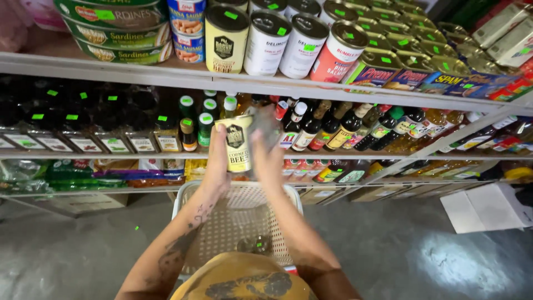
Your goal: The person is wiping canned food items with a cloth and organizing them onto a grocery store shelf.
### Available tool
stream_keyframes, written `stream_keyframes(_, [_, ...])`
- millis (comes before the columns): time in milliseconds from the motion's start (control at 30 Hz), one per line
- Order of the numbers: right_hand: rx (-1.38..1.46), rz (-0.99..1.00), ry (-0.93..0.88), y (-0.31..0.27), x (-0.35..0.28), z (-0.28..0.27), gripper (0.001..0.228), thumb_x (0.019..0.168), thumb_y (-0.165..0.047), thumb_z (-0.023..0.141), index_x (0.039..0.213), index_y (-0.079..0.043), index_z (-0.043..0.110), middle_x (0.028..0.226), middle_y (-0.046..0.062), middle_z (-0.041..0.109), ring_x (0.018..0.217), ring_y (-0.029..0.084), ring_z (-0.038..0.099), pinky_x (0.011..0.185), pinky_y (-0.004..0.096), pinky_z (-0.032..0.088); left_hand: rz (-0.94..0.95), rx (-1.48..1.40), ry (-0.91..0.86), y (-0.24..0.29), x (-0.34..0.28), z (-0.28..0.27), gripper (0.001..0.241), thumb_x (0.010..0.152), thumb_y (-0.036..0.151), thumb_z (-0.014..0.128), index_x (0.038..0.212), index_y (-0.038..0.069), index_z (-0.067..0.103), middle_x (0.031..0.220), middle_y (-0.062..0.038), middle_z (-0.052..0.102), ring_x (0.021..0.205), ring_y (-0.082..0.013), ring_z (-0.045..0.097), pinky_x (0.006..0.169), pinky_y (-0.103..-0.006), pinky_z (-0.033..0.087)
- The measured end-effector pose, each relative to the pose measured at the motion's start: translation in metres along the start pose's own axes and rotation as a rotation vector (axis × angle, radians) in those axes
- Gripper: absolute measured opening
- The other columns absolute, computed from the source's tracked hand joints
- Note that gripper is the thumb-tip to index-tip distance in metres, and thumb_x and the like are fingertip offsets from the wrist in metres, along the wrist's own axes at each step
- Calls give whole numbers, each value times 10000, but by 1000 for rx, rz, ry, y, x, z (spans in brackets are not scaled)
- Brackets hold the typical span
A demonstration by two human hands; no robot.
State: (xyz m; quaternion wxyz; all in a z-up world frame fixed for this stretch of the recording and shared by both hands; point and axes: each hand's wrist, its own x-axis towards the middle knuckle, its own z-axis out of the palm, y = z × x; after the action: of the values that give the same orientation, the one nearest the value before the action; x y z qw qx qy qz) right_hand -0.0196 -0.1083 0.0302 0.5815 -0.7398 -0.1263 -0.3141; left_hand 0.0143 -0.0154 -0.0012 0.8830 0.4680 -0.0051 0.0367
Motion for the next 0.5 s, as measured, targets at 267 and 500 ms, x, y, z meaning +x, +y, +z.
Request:
stream_keyframes(267, [-231, -596, -141, 82, -44, -1, 569, 854, -383, 776, 1313, -58, 689, 1521, 253, 499, 1422, 377, 486, 1254, 585, 173, -389, -693, -369, 12, -14, 7, 724, 954, 619, 548, 1307, -12, 589, 1060, -146, 717, 886, -212, 722, 786, -276, 624])
stream_keyframes(500, [-271, -481, -27, 42, -17, -56, 254, 1000, -74, 646, 1237, -95, 735, 1145, 135, 734, 1070, 281, 698, 1025, 367, 516, -352, -285, 51, -17, 0, -19, 725, 888, 391, 772, 1453, 42, 483, 1361, -235, 635, 1194, -316, 663, 1011, -521, 538])
